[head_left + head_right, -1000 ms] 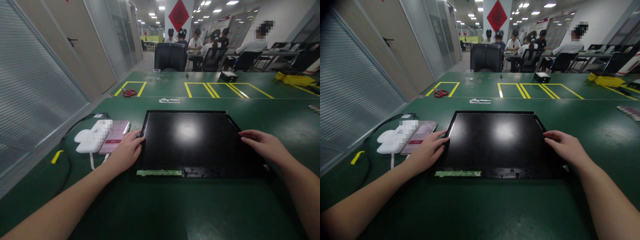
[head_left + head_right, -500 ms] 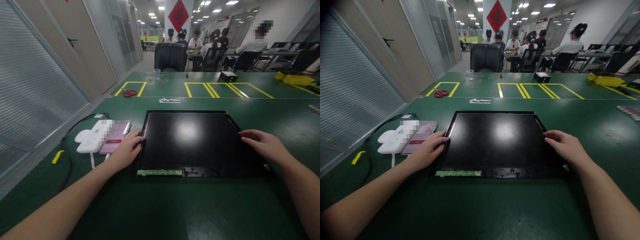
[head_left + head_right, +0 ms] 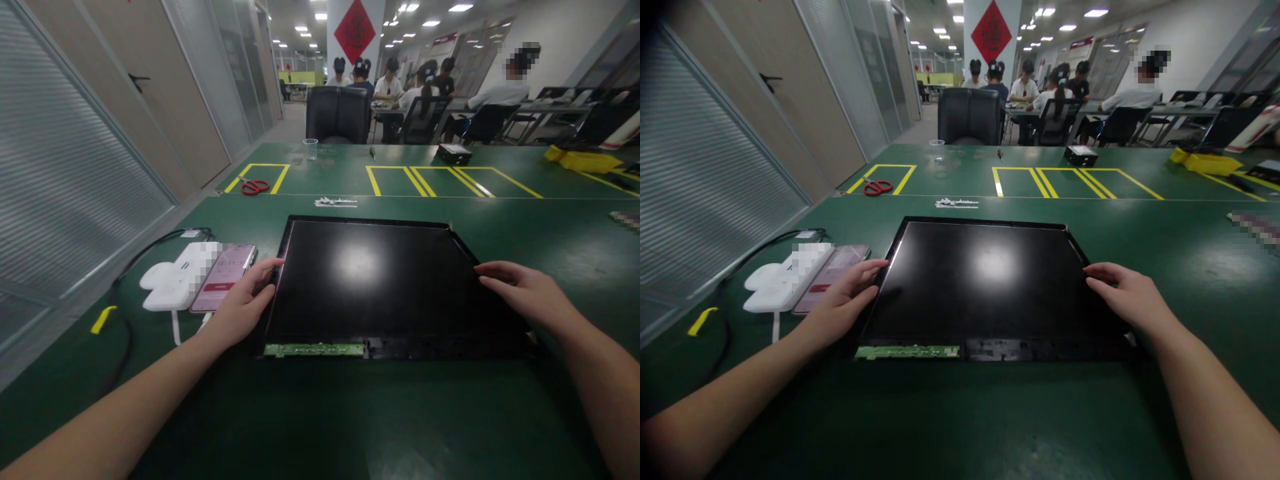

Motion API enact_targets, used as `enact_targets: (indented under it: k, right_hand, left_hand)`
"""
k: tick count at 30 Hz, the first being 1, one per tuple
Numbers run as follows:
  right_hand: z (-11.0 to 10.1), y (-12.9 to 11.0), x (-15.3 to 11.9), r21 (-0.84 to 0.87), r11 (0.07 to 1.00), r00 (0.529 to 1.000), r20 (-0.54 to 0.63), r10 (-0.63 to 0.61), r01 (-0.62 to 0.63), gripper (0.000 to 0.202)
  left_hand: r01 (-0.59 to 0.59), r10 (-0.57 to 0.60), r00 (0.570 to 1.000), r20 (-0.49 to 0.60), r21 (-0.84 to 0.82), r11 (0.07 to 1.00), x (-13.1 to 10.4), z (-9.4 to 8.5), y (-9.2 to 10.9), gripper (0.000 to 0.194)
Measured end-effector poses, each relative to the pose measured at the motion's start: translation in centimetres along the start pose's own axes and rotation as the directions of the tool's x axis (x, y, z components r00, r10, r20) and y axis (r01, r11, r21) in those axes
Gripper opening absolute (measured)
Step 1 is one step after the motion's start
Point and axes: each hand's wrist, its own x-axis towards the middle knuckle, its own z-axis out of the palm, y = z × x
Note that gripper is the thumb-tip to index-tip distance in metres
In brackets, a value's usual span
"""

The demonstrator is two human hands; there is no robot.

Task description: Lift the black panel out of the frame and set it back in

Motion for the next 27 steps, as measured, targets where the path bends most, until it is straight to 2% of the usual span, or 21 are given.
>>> enact_targets:
  k: [2, 4, 7, 15, 20, 27]
  right_hand:
    - [0.0, 0.1, 0.1, -0.013, 1.000, 1.000, 0.005, -0.006, 0.007, 0.056]
    - [-0.1, 0.2, 0.1, -0.027, 0.999, 1.000, 0.004, -0.018, 0.018, 0.055]
    - [-0.1, 0.5, 0.3, -0.039, 0.999, 0.999, -0.001, -0.036, 0.036, 0.052]
    - [0.2, 1.1, 0.4, -0.052, 0.997, 0.998, -0.026, -0.050, 0.049, 0.050]
    - [0.1, 1.2, 0.5, -0.069, 0.996, 0.999, 0.002, -0.051, 0.051, 0.054]
    - [0.0, 0.8, 0.4, -0.080, 0.996, 0.999, 0.003, -0.032, 0.032, 0.056]
  left_hand:
    - [0.134, -0.134, 0.991, 0.005, -0.126, 0.983, -0.2, 0.2, 0.8, 0.048]
    - [0.191, -0.199, 0.980, -0.009, -0.237, 0.953, -0.3, 0.3, 1.3, 0.048]
    - [0.232, -0.254, 0.967, -0.010, -0.372, 0.899, -0.4, 0.4, 1.6, 0.054]
    - [0.368, -0.431, 0.902, 0.022, -0.562, 0.741, -0.3, 1.1, 2.2, 0.058]
    - [0.385, -0.473, 0.881, 0.024, -0.619, 0.684, -0.3, 1.7, 2.9, 0.055]
    - [0.346, -0.409, 0.911, 0.056, -0.645, 0.682, -0.2, 1.2, 2.0, 0.057]
